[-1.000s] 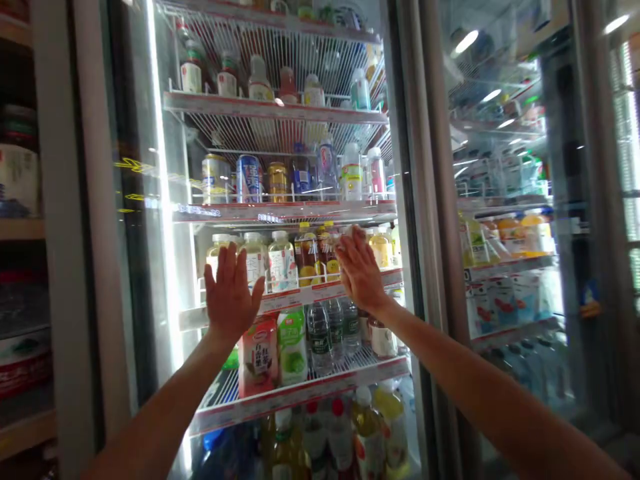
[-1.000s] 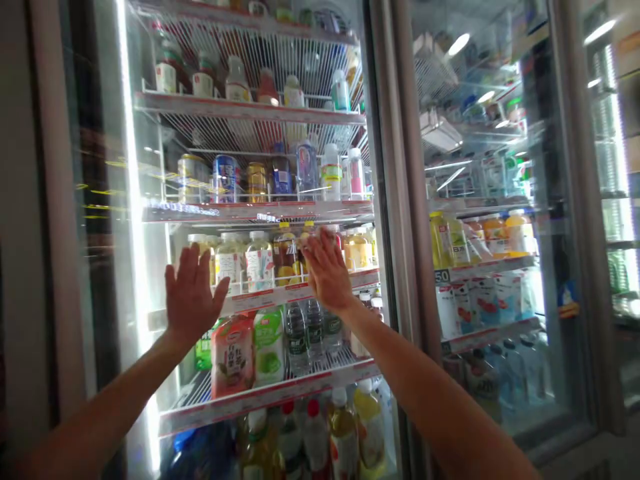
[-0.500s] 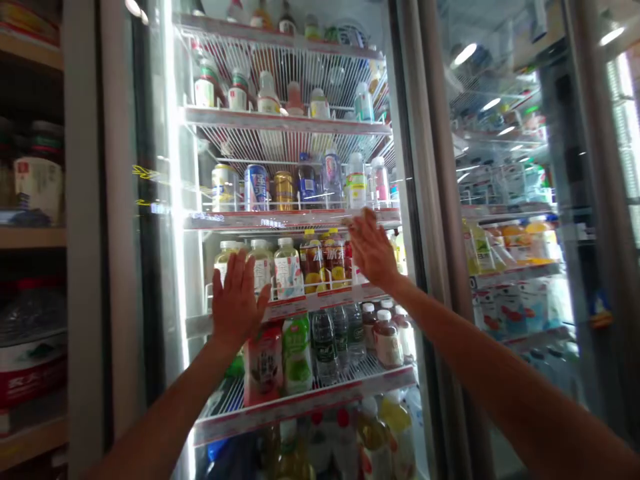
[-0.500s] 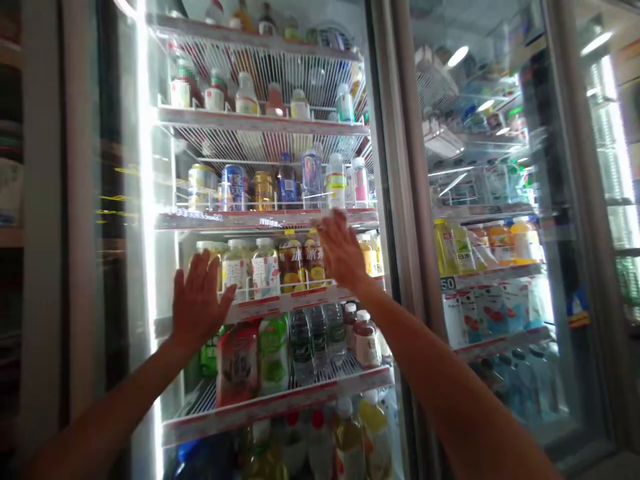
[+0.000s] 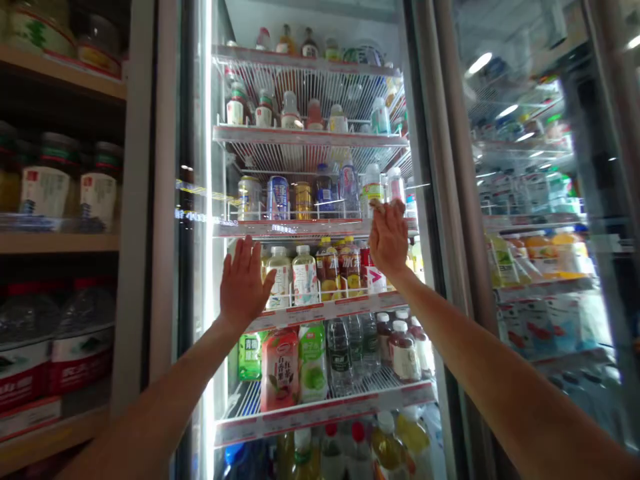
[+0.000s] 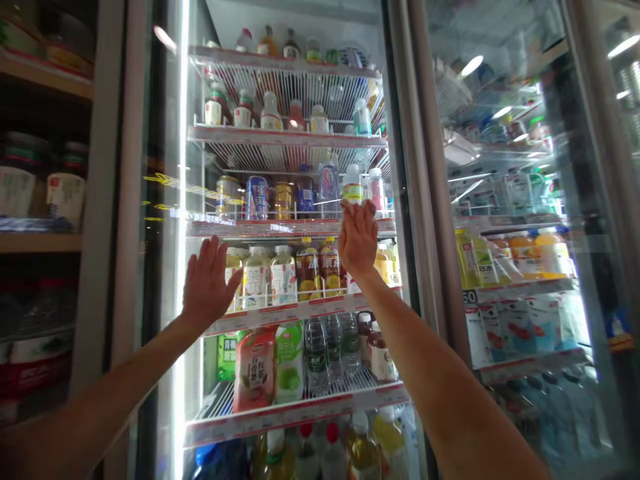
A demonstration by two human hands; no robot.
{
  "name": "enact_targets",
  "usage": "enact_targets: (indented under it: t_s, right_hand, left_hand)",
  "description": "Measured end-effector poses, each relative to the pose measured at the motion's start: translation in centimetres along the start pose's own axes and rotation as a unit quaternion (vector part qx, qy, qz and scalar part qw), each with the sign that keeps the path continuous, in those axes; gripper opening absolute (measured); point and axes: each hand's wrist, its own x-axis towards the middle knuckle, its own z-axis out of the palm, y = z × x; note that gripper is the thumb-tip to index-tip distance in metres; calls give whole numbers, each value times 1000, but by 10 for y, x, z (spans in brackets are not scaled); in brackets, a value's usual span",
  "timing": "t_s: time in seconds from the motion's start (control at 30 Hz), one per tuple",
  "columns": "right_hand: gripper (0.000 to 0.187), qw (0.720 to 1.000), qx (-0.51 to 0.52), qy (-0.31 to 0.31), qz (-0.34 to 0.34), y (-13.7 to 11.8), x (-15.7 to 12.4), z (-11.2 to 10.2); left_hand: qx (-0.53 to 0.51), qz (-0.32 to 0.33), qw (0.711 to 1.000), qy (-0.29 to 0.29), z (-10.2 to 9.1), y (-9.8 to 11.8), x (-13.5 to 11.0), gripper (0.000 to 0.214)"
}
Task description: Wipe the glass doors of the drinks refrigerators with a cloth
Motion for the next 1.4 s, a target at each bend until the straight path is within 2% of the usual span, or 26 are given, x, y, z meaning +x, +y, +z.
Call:
enact_targets:
  t_s: [0.03,0.07,0.13,0.2,0.23,0.27,0.3,0.37,0.43,0.47,0.5,0.57,0.63,0.67,0.7,0.73,0.77,0.83,0.9,0.93,1.07,1.13,1.23,1.3,1.33,1.4]
  right_hand:
    - [54,999,4,20,30,-3,3,3]
    - [55,999,11,20,29,-11,5,7]
    - [59,997,30,-30,-61,-37,0,13]
    - [60,974,44,-102,-197,-60,-8,15]
    - [60,962,45,-123,-239,-64,-11,14]
    - [59,959,42,-129,-250,-63,-11,14]
    - [57,966,37,-120,-228,-57,-8,13]
    - [54,991,23,-64,-115,-38,3,13]
    - [52,1000,19,-3,-5,-28,16,16]
    - [52,1000,22,14,18,-31,20,19]
    - [52,999,29,13,11,-38,22,22]
    - [54,995,49,-31,-83,-63,17,26]
    - [55,970,64,-99,-214,-85,9,27]
    - [54,956,66,-122,-257,-89,6,26]
    - [53,951,64,-132,-271,-89,5,25]
    - [52,957,58,-128,-252,-85,7,24]
    - [51,972,50,-113,-201,-78,10,23]
    - [50,996,30,-69,-54,-64,19,22]
    - [50,997,26,-53,45,-63,26,22]
    - [50,996,40,-64,51,-68,27,22]
    - [54,971,200,-130,-19,-104,17,17]
    - [54,949,287,-133,-10,-113,9,13]
    - [56,926,361,-108,-7,-105,1,7]
    - [57,935,346,-77,-12,-87,-1,5]
    - [57,948,313,-59,-11,-74,-2,3]
    - [56,979,200,-31,2,-40,-3,0]
  left_hand:
    - [0,2,1000,2,1,0,-1,64]
    - [1,4,1000,4,1,1,-2,64]
    - [4,9,1000,6,0,0,-2,63]
    - [6,15,1000,3,-3,-3,-2,62]
    - [9,15,1000,0,-6,-6,-2,63]
    - [14,8,1000,-1,-9,-11,-2,63]
    - [21,-4,1000,0,-12,-16,-2,64]
    - [35,-34,999,4,-18,-26,-2,66]
    - [42,-51,998,2,-21,-34,-2,67]
    - [41,-54,998,-1,-21,-36,-2,67]
    - [39,-55,998,-4,-21,-37,-2,67]
    - [38,-61,997,-6,-20,-37,-2,68]
    - [39,-62,997,-7,-20,-37,-2,69]
    - [40,-61,997,-9,-21,-37,-3,69]
    - [42,-59,997,-10,-21,-38,-3,69]
    - [44,-57,997,-11,-23,-38,-3,68]
    - [45,-52,998,-10,-24,-37,-3,67]
    - [41,-28,999,-2,-24,-32,0,64]
    - [23,18,999,19,-22,-20,6,61]
    - [7,44,998,37,-20,-12,11,61]
    - [-84,114,986,92,-1,31,30,60]
    - [-106,124,984,76,12,55,36,60]
    - [-84,115,989,39,29,86,40,57]
    - [-59,123,990,33,34,92,42,53]
    - [-51,138,989,31,33,86,43,51]
    - [-37,159,986,30,23,58,46,48]
